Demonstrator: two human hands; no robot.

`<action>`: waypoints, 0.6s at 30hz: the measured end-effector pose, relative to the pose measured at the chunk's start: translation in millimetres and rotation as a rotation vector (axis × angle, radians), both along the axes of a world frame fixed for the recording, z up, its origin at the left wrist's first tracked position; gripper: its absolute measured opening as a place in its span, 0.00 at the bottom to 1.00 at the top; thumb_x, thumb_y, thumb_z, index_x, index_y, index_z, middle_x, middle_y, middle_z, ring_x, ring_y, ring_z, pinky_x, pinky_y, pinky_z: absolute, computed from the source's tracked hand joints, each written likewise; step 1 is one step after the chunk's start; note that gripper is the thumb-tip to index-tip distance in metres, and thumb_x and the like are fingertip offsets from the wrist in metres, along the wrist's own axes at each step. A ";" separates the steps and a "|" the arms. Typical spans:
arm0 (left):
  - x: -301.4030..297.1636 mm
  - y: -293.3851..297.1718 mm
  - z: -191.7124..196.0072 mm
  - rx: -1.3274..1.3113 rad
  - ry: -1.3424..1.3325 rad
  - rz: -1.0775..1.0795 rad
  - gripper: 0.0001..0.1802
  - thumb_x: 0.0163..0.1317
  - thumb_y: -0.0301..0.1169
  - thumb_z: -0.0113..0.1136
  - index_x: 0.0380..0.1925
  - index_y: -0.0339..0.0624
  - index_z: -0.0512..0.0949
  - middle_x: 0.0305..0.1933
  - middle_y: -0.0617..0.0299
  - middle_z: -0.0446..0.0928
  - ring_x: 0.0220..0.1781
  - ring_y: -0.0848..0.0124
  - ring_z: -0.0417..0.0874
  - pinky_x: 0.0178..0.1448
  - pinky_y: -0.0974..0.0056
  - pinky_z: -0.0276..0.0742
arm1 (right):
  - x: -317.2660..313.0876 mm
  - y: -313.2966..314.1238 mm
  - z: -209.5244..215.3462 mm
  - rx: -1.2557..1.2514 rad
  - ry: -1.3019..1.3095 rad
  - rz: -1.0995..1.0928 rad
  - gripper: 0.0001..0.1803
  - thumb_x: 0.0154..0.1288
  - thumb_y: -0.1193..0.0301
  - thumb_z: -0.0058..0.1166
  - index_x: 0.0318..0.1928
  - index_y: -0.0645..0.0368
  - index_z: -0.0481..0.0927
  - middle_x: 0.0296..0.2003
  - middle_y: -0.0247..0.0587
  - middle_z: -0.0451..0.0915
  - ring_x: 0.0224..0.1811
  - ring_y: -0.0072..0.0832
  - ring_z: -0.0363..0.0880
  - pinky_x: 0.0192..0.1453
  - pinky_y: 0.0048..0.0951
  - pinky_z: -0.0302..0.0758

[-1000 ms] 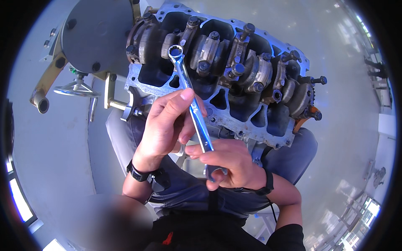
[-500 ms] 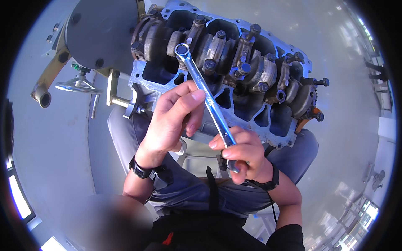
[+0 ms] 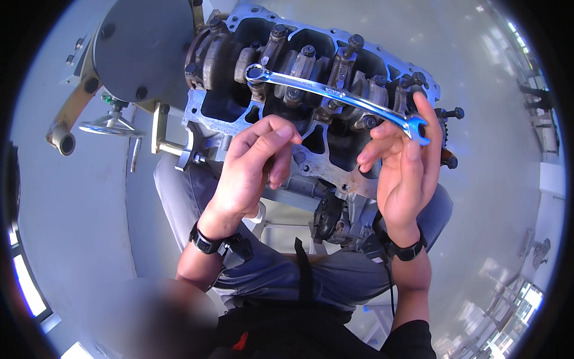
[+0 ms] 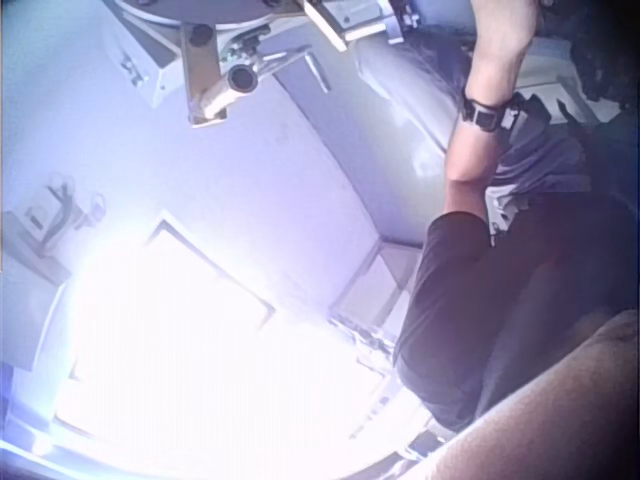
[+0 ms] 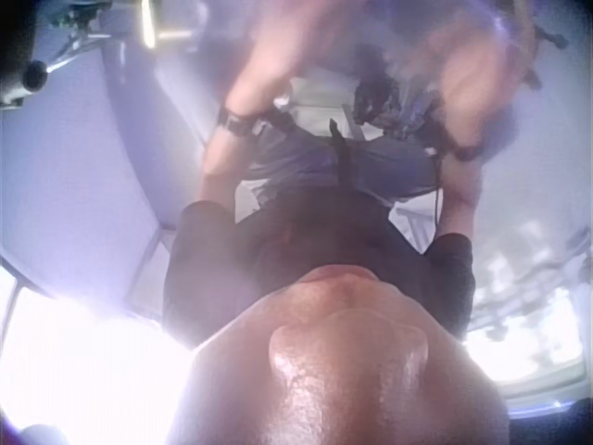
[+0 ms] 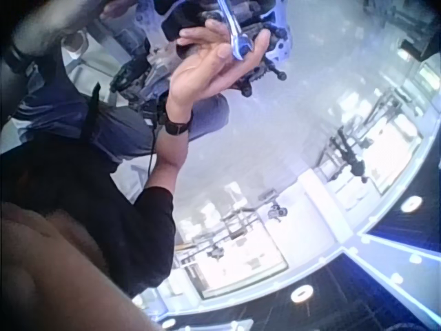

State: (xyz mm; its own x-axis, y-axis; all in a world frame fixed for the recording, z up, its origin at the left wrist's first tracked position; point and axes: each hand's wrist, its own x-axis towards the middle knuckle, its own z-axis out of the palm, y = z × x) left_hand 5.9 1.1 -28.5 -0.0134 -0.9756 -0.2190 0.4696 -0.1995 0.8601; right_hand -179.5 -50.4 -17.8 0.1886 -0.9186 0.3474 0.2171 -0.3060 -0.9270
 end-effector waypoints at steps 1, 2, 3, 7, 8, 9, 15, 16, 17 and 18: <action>-0.4 -0.1 -0.1 -0.005 0.004 -0.008 0.13 0.65 0.37 0.47 0.30 0.40 0.73 0.10 0.68 0.62 0.12 0.81 0.59 0.18 0.75 0.52 | 0.1 -5.2 3.8 -0.005 0.001 -0.005 0.29 0.70 0.60 0.33 0.64 0.65 0.51 0.34 0.41 0.73 0.24 0.24 0.71 0.26 0.23 0.68; -0.7 0.1 -0.1 -0.011 0.009 -0.016 0.13 0.66 0.37 0.46 0.30 0.40 0.73 0.11 0.68 0.62 0.11 0.81 0.59 0.18 0.75 0.53 | -0.4 -11.1 7.1 0.042 -0.027 -0.004 0.26 0.70 0.64 0.35 0.63 0.65 0.55 0.32 0.42 0.74 0.24 0.24 0.72 0.26 0.24 0.70; -0.2 0.7 0.7 -0.018 0.008 -0.018 0.13 0.66 0.37 0.46 0.30 0.40 0.73 0.11 0.68 0.62 0.11 0.81 0.59 0.18 0.75 0.53 | 1.7 -17.2 11.5 0.087 -0.058 0.002 0.23 0.70 0.67 0.37 0.61 0.66 0.58 0.30 0.42 0.74 0.23 0.25 0.73 0.26 0.24 0.71; 1.6 2.4 1.5 -0.042 0.050 -0.050 0.15 0.66 0.39 0.45 0.31 0.39 0.73 0.11 0.68 0.62 0.12 0.80 0.60 0.19 0.75 0.53 | 4.3 -44.7 31.1 0.223 0.049 -0.024 0.18 0.68 0.69 0.43 0.54 0.65 0.67 0.27 0.38 0.74 0.23 0.22 0.73 0.26 0.23 0.70; 2.3 3.0 2.7 -0.052 0.047 -0.065 0.15 0.66 0.39 0.45 0.31 0.39 0.73 0.11 0.68 0.63 0.12 0.80 0.60 0.19 0.75 0.53 | 5.1 -49.6 36.4 0.239 0.095 -0.045 0.16 0.66 0.70 0.47 0.51 0.65 0.69 0.26 0.38 0.74 0.23 0.21 0.73 0.27 0.22 0.70; 3.0 4.5 2.5 -0.062 0.051 -0.076 0.15 0.67 0.39 0.45 0.31 0.40 0.73 0.11 0.68 0.63 0.12 0.80 0.60 0.19 0.75 0.53 | 6.3 -54.8 40.3 0.231 0.103 -0.042 0.16 0.66 0.70 0.47 0.51 0.65 0.69 0.26 0.38 0.74 0.23 0.21 0.73 0.27 0.22 0.70; 7.4 9.9 1.8 -0.125 0.106 -0.113 0.15 0.68 0.39 0.43 0.32 0.39 0.73 0.12 0.68 0.64 0.13 0.81 0.61 0.20 0.75 0.54 | 25.1 -89.2 66.1 0.173 0.534 -0.043 0.23 0.62 0.69 0.53 0.55 0.64 0.66 0.32 0.40 0.71 0.27 0.20 0.73 0.26 0.19 0.71; 7.2 10.0 1.0 -0.141 0.123 -0.122 0.15 0.68 0.38 0.43 0.32 0.39 0.73 0.12 0.68 0.64 0.13 0.81 0.61 0.20 0.75 0.55 | 25.1 -97.7 70.1 0.154 0.572 -0.007 0.25 0.61 0.69 0.54 0.57 0.63 0.65 0.34 0.40 0.70 0.28 0.20 0.73 0.26 0.19 0.71; 6.7 10.4 0.6 -0.156 0.140 -0.131 0.15 0.68 0.38 0.44 0.32 0.39 0.73 0.12 0.68 0.64 0.13 0.81 0.61 0.20 0.75 0.55 | 27.1 -102.2 76.2 0.143 0.583 -0.009 0.25 0.61 0.69 0.54 0.57 0.63 0.65 0.34 0.40 0.70 0.28 0.20 0.73 0.26 0.19 0.71; 7.3 10.5 1.8 -0.156 0.151 -0.132 0.14 0.68 0.38 0.44 0.32 0.38 0.72 0.12 0.69 0.64 0.13 0.82 0.61 0.20 0.75 0.55 | 30.9 -106.7 83.2 0.155 0.640 0.024 0.26 0.60 0.69 0.54 0.57 0.64 0.64 0.34 0.40 0.70 0.28 0.21 0.73 0.27 0.20 0.72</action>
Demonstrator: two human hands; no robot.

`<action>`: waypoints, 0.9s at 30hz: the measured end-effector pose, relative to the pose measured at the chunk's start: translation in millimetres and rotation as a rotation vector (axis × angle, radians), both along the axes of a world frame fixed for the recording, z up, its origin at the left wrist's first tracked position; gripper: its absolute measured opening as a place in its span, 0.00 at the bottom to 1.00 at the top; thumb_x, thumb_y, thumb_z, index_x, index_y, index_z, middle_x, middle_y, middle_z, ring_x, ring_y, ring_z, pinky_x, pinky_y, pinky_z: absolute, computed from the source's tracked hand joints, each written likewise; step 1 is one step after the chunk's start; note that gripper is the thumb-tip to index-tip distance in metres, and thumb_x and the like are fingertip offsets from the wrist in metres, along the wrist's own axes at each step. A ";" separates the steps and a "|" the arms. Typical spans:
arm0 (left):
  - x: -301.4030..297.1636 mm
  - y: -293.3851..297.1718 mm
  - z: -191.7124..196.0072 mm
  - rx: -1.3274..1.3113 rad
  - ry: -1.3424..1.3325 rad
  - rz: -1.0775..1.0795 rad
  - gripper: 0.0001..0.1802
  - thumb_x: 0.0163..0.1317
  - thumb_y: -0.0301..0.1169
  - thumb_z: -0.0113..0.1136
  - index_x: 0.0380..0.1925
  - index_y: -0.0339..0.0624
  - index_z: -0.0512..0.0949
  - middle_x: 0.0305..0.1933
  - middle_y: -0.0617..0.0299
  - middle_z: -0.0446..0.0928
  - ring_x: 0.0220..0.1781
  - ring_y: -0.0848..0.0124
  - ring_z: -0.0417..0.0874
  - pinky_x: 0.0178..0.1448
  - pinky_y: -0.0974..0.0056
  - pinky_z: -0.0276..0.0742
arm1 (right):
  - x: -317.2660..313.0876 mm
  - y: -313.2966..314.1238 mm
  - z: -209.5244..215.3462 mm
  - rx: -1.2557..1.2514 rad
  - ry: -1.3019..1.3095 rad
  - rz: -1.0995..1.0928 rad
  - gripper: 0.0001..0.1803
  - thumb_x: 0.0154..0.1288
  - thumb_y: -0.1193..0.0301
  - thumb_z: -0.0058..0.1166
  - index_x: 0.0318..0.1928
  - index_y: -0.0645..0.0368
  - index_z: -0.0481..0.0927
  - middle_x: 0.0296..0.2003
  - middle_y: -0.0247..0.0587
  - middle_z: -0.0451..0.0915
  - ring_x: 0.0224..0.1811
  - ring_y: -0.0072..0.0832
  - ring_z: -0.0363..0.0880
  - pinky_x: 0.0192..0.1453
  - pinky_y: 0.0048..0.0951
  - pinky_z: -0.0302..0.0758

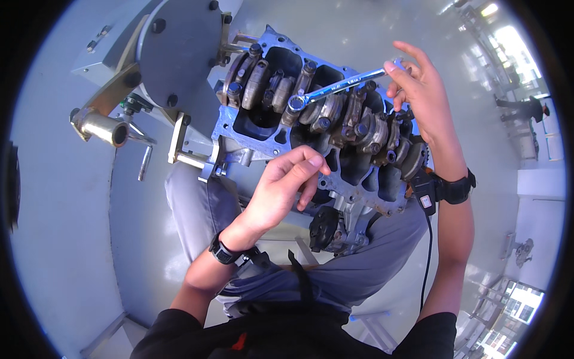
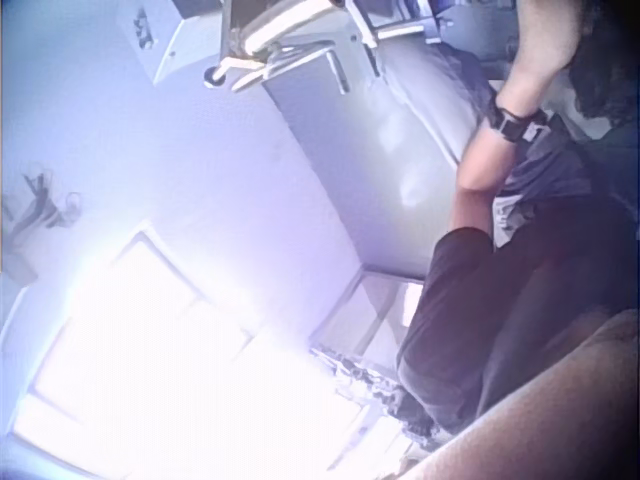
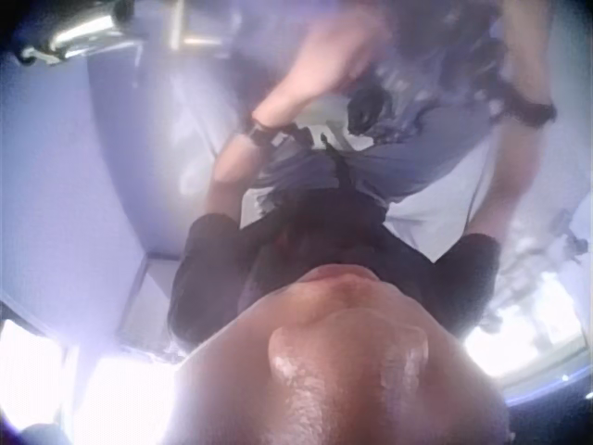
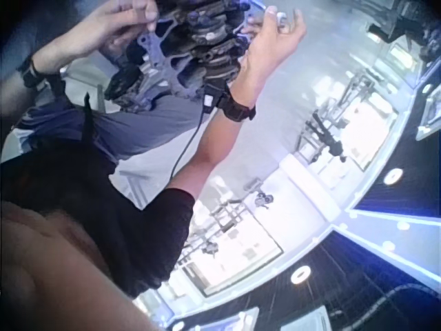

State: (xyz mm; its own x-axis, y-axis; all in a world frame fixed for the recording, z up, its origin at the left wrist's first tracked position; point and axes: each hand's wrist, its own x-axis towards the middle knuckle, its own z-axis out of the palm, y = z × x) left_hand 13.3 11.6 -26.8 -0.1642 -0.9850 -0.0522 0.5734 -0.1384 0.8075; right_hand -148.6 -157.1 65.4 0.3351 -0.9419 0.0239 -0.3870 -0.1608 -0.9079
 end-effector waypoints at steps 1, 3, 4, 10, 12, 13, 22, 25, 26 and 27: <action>0.1 0.7 1.1 -0.014 0.006 0.005 0.14 0.68 0.38 0.44 0.32 0.38 0.72 0.12 0.69 0.64 0.13 0.82 0.61 0.20 0.75 0.55 | 4.7 -4.2 6.5 0.022 0.055 0.031 0.27 0.60 0.70 0.55 0.57 0.65 0.63 0.34 0.41 0.70 0.29 0.21 0.73 0.28 0.20 0.72; -0.1 1.4 3.0 0.009 0.014 0.011 0.14 0.68 0.37 0.44 0.32 0.38 0.72 0.12 0.69 0.63 0.13 0.82 0.60 0.20 0.75 0.56 | 16.9 -10.9 9.8 0.039 0.000 0.035 0.28 0.59 0.71 0.56 0.58 0.66 0.62 0.34 0.41 0.71 0.29 0.21 0.73 0.29 0.20 0.73; 0.9 1.4 3.9 0.009 0.011 0.010 0.14 0.68 0.37 0.43 0.32 0.38 0.72 0.12 0.69 0.63 0.13 0.82 0.60 0.20 0.75 0.56 | 21.9 -15.0 8.8 0.072 -0.065 0.038 0.30 0.58 0.72 0.56 0.58 0.66 0.61 0.33 0.41 0.72 0.29 0.22 0.74 0.30 0.21 0.73; 4.5 0.6 1.5 -0.015 0.035 0.050 0.14 0.67 0.38 0.44 0.32 0.38 0.72 0.12 0.69 0.62 0.14 0.82 0.60 0.19 0.75 0.56 | 60.6 -47.4 4.8 0.195 -0.293 0.062 0.27 0.55 0.74 0.58 0.54 0.66 0.65 0.30 0.37 0.75 0.27 0.21 0.73 0.30 0.21 0.72; 4.2 1.3 3.1 -0.018 0.039 0.048 0.14 0.67 0.38 0.44 0.32 0.38 0.72 0.13 0.69 0.62 0.14 0.82 0.60 0.19 0.75 0.56 | 80.3 -47.6 8.4 0.214 -0.273 0.109 0.22 0.55 0.74 0.59 0.50 0.64 0.68 0.28 0.35 0.74 0.26 0.19 0.72 0.29 0.20 0.71; 4.8 2.0 3.6 -0.007 0.040 0.047 0.14 0.67 0.37 0.44 0.32 0.38 0.72 0.13 0.69 0.62 0.14 0.81 0.60 0.19 0.75 0.56 | 91.0 -44.9 8.8 0.246 -0.256 0.156 0.18 0.54 0.74 0.59 0.45 0.62 0.71 0.25 0.33 0.73 0.25 0.18 0.71 0.28 0.19 0.69; 2.0 6.5 5.0 -0.050 0.013 0.045 0.14 0.67 0.37 0.44 0.31 0.38 0.73 0.13 0.70 0.62 0.14 0.82 0.60 0.19 0.75 0.57 | 145.7 10.1 18.4 0.249 -0.007 0.546 0.31 0.58 0.70 0.57 0.57 0.73 0.62 0.38 0.44 0.75 0.25 0.22 0.75 0.30 0.22 0.76; 3.4 6.8 5.3 -0.059 -0.012 0.049 0.14 0.67 0.37 0.44 0.31 0.38 0.73 0.13 0.69 0.63 0.14 0.82 0.60 0.19 0.75 0.56 | 150.7 28.4 14.2 0.130 0.139 0.655 0.27 0.60 0.69 0.55 0.56 0.72 0.64 0.40 0.44 0.76 0.25 0.21 0.75 0.29 0.23 0.76; 4.4 6.9 6.0 -0.060 -0.013 0.054 0.14 0.67 0.37 0.44 0.31 0.38 0.73 0.13 0.69 0.63 0.14 0.82 0.60 0.19 0.75 0.56 | 150.3 36.0 13.0 0.090 0.171 0.656 0.25 0.61 0.70 0.55 0.55 0.70 0.66 0.40 0.45 0.76 0.23 0.21 0.74 0.28 0.23 0.76; 3.2 7.6 6.2 -0.061 -0.005 0.044 0.13 0.67 0.35 0.44 0.31 0.38 0.72 0.13 0.70 0.62 0.14 0.83 0.60 0.18 0.75 0.56 | 148.7 43.8 10.4 0.041 0.192 0.658 0.21 0.60 0.70 0.55 0.51 0.68 0.69 0.37 0.42 0.77 0.22 0.21 0.74 0.27 0.24 0.75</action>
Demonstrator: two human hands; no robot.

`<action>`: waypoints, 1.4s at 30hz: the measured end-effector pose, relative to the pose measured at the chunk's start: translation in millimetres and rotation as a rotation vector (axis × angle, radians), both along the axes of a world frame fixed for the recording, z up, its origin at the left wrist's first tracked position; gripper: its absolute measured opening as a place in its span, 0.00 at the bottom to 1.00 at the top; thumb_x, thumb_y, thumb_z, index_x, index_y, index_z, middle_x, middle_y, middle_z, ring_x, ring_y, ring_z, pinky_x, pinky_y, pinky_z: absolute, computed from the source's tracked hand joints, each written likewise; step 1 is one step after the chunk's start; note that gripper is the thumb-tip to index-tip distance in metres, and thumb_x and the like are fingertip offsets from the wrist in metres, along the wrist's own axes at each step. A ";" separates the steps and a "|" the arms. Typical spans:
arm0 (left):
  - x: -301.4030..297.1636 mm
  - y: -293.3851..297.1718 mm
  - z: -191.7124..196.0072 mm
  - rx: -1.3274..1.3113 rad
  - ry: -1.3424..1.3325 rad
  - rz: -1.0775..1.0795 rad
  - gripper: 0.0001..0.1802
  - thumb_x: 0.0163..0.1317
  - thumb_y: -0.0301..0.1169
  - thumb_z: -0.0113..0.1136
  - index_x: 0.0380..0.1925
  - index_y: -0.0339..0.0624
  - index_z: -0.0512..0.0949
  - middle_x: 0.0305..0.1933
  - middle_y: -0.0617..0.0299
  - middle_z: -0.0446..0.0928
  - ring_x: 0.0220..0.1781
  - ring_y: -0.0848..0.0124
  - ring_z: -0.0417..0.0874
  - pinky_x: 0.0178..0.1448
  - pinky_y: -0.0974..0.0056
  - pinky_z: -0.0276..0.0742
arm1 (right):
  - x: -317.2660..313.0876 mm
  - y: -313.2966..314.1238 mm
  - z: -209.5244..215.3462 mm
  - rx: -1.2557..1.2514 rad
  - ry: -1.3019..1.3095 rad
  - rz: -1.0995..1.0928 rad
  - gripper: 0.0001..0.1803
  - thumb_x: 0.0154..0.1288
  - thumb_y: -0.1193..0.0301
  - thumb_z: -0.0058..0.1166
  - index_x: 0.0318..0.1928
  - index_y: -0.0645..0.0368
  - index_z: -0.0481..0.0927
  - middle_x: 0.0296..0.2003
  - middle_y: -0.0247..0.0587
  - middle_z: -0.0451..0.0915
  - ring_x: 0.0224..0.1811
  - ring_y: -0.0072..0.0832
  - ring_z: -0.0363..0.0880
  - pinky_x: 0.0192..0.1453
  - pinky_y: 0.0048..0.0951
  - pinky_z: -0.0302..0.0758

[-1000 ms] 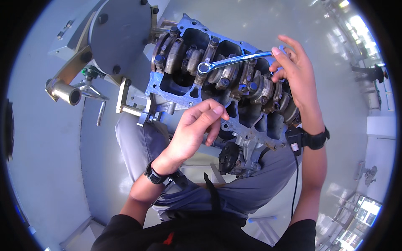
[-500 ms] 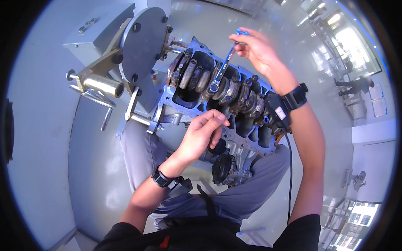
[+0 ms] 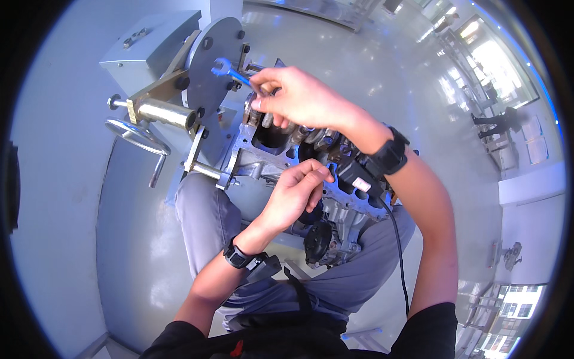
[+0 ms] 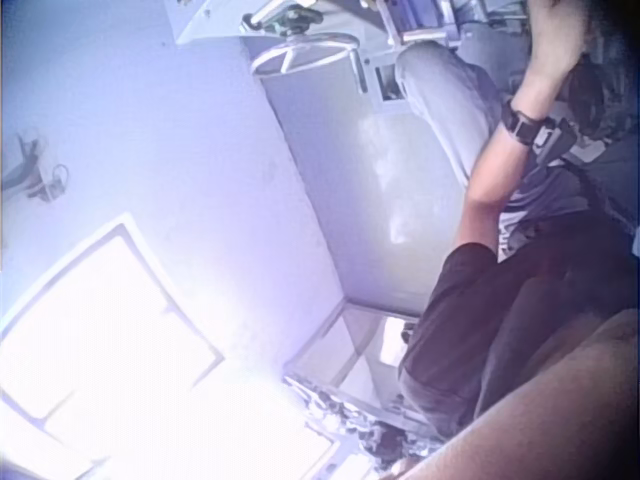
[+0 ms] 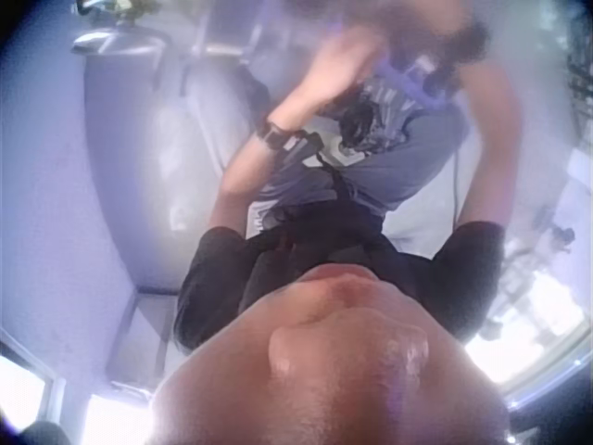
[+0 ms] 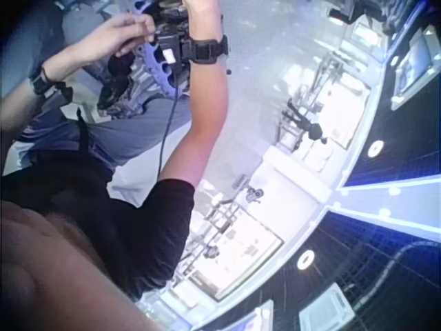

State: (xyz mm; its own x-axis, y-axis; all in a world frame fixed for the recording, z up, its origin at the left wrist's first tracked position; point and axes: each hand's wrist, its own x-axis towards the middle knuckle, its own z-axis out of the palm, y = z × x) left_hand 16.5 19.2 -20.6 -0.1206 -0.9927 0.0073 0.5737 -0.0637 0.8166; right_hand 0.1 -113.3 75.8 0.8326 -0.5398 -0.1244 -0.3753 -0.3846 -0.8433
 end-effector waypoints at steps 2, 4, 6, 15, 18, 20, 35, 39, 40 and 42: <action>-1.0 0.7 1.1 0.001 0.013 -0.008 0.12 0.67 0.34 0.44 0.30 0.38 0.71 0.12 0.71 0.62 0.13 0.84 0.60 0.18 0.75 0.55 | -3.9 15.6 1.4 -0.077 0.062 0.078 0.17 0.62 0.70 0.54 0.50 0.64 0.71 0.33 0.33 0.75 0.22 0.15 0.69 0.24 0.18 0.69; -0.3 3.4 0.6 -0.008 -0.011 -0.007 0.13 0.67 0.35 0.45 0.31 0.38 0.73 0.13 0.68 0.63 0.14 0.82 0.61 0.19 0.75 0.56 | -6.4 38.3 6.6 -0.287 0.099 0.102 0.11 0.57 0.68 0.58 0.38 0.61 0.76 0.24 0.32 0.76 0.20 0.16 0.69 0.22 0.23 0.66; -2.6 7.1 -2.4 0.029 0.030 -0.014 0.12 0.66 0.33 0.43 0.29 0.38 0.72 0.14 0.68 0.64 0.15 0.81 0.63 0.19 0.74 0.58 | -18.5 46.7 -11.5 -0.673 -0.093 0.240 0.12 0.52 0.66 0.61 0.30 0.60 0.75 0.22 0.37 0.74 0.18 0.25 0.72 0.22 0.27 0.66; -29.7 13.1 -32.3 -0.563 -0.731 0.302 0.03 0.49 0.25 0.53 0.22 0.36 0.72 0.23 0.49 0.72 0.30 0.54 0.77 0.32 0.57 0.73 | -106.5 68.3 -27.8 -0.814 -0.229 0.218 0.14 0.40 0.80 0.60 0.33 0.58 0.80 0.36 0.37 0.78 0.29 0.30 0.79 0.31 0.26 0.76; -24.6 14.0 -13.2 -0.498 -0.841 0.197 0.06 0.52 0.29 0.53 0.24 0.37 0.73 0.18 0.50 0.74 0.23 0.51 0.77 0.27 0.50 0.72 | -136.0 61.9 -44.2 -0.668 -0.382 0.182 0.15 0.43 0.81 0.60 0.37 0.60 0.81 0.38 0.43 0.79 0.33 0.33 0.80 0.33 0.28 0.76; -26.1 10.2 -7.9 -0.404 -0.810 0.145 0.07 0.53 0.31 0.54 0.26 0.37 0.73 0.17 0.51 0.74 0.20 0.52 0.77 0.26 0.52 0.72 | -154.7 66.1 -54.0 -0.574 -0.445 0.130 0.10 0.51 0.79 0.59 0.37 0.62 0.80 0.36 0.45 0.79 0.35 0.34 0.79 0.36 0.29 0.76; -27.6 -3.8 -10.4 -0.297 -0.794 0.061 0.09 0.62 0.32 0.53 0.30 0.38 0.74 0.12 0.61 0.67 0.13 0.73 0.67 0.21 0.67 0.61 | -154.1 15.3 -57.8 0.620 -1.154 -0.732 0.16 0.67 0.69 0.42 0.52 0.62 0.69 0.41 0.43 0.76 0.28 0.18 0.65 0.33 0.21 0.65; -30.0 -4.2 -14.6 -0.290 -0.771 0.056 0.08 0.62 0.32 0.53 0.30 0.37 0.74 0.13 0.61 0.68 0.13 0.73 0.68 0.21 0.67 0.63 | -144.8 22.1 -53.9 0.617 -1.161 -0.753 0.15 0.70 0.65 0.38 0.48 0.61 0.72 0.41 0.43 0.76 0.27 0.19 0.66 0.34 0.24 0.66; -29.2 -3.8 -15.4 -0.291 -0.777 0.045 0.08 0.62 0.32 0.53 0.30 0.37 0.74 0.13 0.61 0.69 0.13 0.73 0.69 0.21 0.67 0.63 | -144.4 20.7 -55.9 0.630 -1.163 -0.754 0.15 0.70 0.65 0.38 0.48 0.61 0.72 0.41 0.43 0.76 0.27 0.19 0.66 0.34 0.24 0.66; -27.4 -3.7 -14.7 -0.291 -0.803 0.051 0.08 0.62 0.32 0.53 0.30 0.38 0.74 0.14 0.61 0.69 0.14 0.73 0.69 0.21 0.67 0.63 | -145.5 19.8 -62.4 0.578 -1.162 -0.746 0.14 0.70 0.63 0.38 0.42 0.59 0.72 0.39 0.42 0.76 0.27 0.21 0.67 0.35 0.26 0.65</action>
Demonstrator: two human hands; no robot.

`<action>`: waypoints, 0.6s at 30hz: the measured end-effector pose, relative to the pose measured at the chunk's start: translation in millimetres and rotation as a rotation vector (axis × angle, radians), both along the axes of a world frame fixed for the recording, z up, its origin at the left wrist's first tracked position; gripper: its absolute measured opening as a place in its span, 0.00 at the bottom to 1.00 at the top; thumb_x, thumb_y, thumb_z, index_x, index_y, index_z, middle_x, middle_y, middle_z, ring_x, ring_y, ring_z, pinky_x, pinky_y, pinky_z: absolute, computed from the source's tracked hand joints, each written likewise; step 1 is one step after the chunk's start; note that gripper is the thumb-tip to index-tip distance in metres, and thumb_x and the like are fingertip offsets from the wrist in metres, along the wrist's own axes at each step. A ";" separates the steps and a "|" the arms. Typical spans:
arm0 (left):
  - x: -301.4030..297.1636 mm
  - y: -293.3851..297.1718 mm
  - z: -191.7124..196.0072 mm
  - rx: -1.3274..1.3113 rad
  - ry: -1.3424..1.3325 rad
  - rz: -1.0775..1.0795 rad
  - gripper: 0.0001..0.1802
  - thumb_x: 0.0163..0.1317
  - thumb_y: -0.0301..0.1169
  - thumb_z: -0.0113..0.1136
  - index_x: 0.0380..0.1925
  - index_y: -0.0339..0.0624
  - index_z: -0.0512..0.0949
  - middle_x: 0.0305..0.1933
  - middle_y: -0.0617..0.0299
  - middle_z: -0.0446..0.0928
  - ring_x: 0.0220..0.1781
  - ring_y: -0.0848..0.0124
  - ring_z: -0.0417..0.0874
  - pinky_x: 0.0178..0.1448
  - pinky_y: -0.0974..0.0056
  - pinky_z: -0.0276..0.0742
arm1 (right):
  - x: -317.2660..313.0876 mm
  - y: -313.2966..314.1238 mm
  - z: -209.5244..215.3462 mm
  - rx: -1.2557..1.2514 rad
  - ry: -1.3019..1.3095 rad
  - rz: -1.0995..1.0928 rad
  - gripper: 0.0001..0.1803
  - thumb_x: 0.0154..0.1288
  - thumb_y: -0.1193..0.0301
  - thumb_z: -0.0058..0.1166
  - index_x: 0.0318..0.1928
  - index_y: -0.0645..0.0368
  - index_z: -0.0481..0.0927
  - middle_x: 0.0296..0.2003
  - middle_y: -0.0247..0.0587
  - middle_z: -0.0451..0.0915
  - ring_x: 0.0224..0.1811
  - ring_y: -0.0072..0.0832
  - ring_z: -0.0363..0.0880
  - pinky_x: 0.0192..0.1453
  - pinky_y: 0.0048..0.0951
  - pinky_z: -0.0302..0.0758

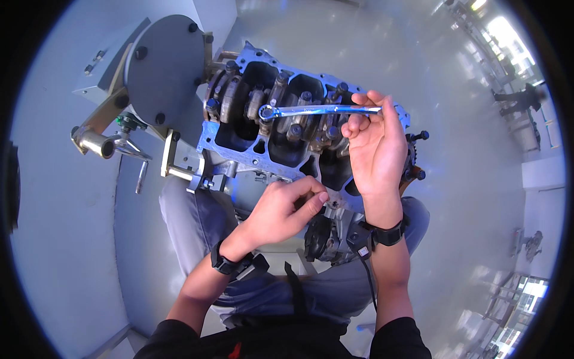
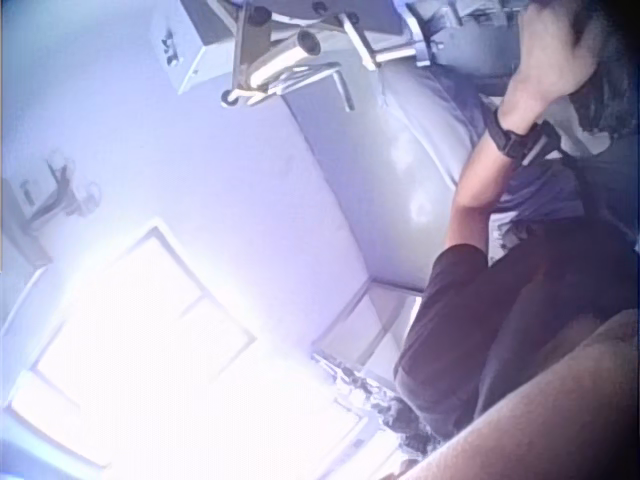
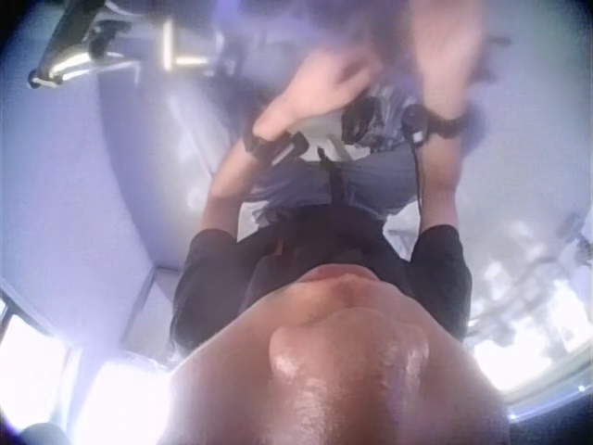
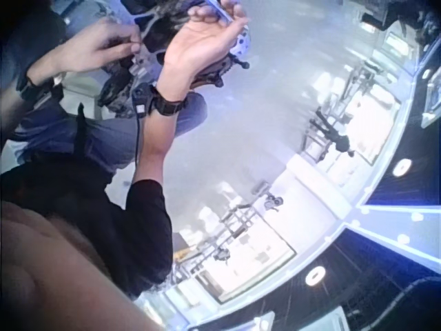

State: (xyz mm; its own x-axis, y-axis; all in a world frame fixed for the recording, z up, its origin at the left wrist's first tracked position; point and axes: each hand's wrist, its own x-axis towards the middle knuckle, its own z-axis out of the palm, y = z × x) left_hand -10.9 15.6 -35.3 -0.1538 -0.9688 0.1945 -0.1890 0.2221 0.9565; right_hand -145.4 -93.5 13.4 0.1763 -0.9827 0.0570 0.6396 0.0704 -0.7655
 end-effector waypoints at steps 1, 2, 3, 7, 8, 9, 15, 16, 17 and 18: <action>0.2 0.7 0.5 -0.013 -0.018 0.005 0.08 0.62 0.32 0.53 0.30 0.38 0.74 0.14 0.61 0.69 0.14 0.74 0.69 0.21 0.67 0.63 | -1.3 0.3 -2.3 0.017 -0.004 -0.003 0.14 0.70 0.63 0.38 0.42 0.59 0.72 0.39 0.42 0.76 0.27 0.21 0.67 0.35 0.26 0.65; -0.1 1.5 1.3 0.004 -0.022 0.001 0.08 0.62 0.32 0.53 0.30 0.38 0.74 0.14 0.61 0.69 0.14 0.74 0.69 0.21 0.67 0.63 | -2.7 0.2 -3.4 0.003 -0.046 0.036 0.13 0.70 0.63 0.38 0.40 0.59 0.72 0.37 0.41 0.75 0.26 0.22 0.67 0.34 0.27 0.65; -0.4 0.7 2.7 0.002 -0.014 -0.007 0.08 0.62 0.31 0.53 0.30 0.38 0.74 0.14 0.61 0.69 0.14 0.74 0.69 0.21 0.67 0.63 | -4.3 -0.2 -3.5 -0.015 -0.088 0.074 0.13 0.69 0.63 0.39 0.38 0.58 0.72 0.36 0.40 0.75 0.26 0.22 0.68 0.34 0.27 0.65; -2.5 0.6 2.0 -0.060 0.040 -0.022 0.07 0.61 0.30 0.54 0.30 0.36 0.74 0.14 0.62 0.69 0.13 0.74 0.68 0.20 0.68 0.62 | -9.2 4.2 -5.8 0.039 -0.121 0.039 0.11 0.69 0.64 0.39 0.36 0.58 0.71 0.35 0.40 0.74 0.26 0.23 0.67 0.33 0.27 0.64; -1.7 0.8 2.2 -0.050 0.035 -0.023 0.07 0.61 0.30 0.54 0.30 0.36 0.74 0.14 0.62 0.69 0.13 0.74 0.68 0.20 0.68 0.62 | -12.7 5.0 -5.0 0.049 -0.126 0.037 0.11 0.69 0.64 0.39 0.36 0.58 0.71 0.35 0.40 0.74 0.26 0.23 0.67 0.33 0.27 0.64; -1.4 0.6 3.1 -0.058 0.058 -0.021 0.07 0.61 0.30 0.54 0.30 0.36 0.74 0.14 0.63 0.69 0.14 0.76 0.68 0.21 0.69 0.62 | -20.2 5.4 -1.2 -0.005 -0.190 0.026 0.11 0.68 0.65 0.39 0.36 0.58 0.71 0.35 0.40 0.74 0.26 0.23 0.66 0.33 0.26 0.64; 5.7 3.1 6.3 0.068 0.274 -0.009 0.10 0.66 0.31 0.47 0.40 0.35 0.72 0.15 0.67 0.69 0.18 0.81 0.68 0.24 0.74 0.62 | -23.4 42.9 13.7 -0.209 -0.259 -0.065 0.10 0.67 0.64 0.36 0.33 0.58 0.64 0.37 0.43 0.68 0.26 0.27 0.65 0.31 0.29 0.66; 7.8 4.4 6.9 0.163 0.374 -0.006 0.12 0.68 0.32 0.44 0.43 0.35 0.71 0.16 0.68 0.68 0.18 0.82 0.67 0.25 0.75 0.62 | -16.7 53.4 2.3 -0.255 -0.231 -0.036 0.11 0.66 0.63 0.37 0.34 0.58 0.64 0.38 0.44 0.67 0.28 0.30 0.70 0.32 0.33 0.70; 9.9 3.0 7.1 0.096 0.356 0.002 0.18 0.70 0.38 0.38 0.46 0.34 0.69 0.16 0.68 0.68 0.18 0.81 0.66 0.24 0.75 0.61 | -9.4 62.1 -12.0 -0.356 -0.153 0.001 0.12 0.65 0.62 0.40 0.35 0.58 0.63 0.39 0.45 0.66 0.30 0.36 0.75 0.34 0.38 0.75; 12.3 2.7 5.4 0.098 0.359 0.009 0.18 0.70 0.38 0.38 0.46 0.34 0.69 0.16 0.68 0.68 0.18 0.81 0.66 0.24 0.75 0.61 | -2.0 72.2 -20.1 -0.361 -0.079 0.026 0.11 0.62 0.64 0.45 0.34 0.59 0.64 0.40 0.46 0.67 0.32 0.41 0.78 0.37 0.41 0.78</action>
State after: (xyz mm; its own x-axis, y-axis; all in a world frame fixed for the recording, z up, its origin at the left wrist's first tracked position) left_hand 1.4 18.3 -29.9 -0.0843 -0.9865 0.1405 0.1608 0.1257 0.9790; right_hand -147.5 -21.3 -6.7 0.1821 -0.8919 0.4140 0.6993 -0.1785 -0.6922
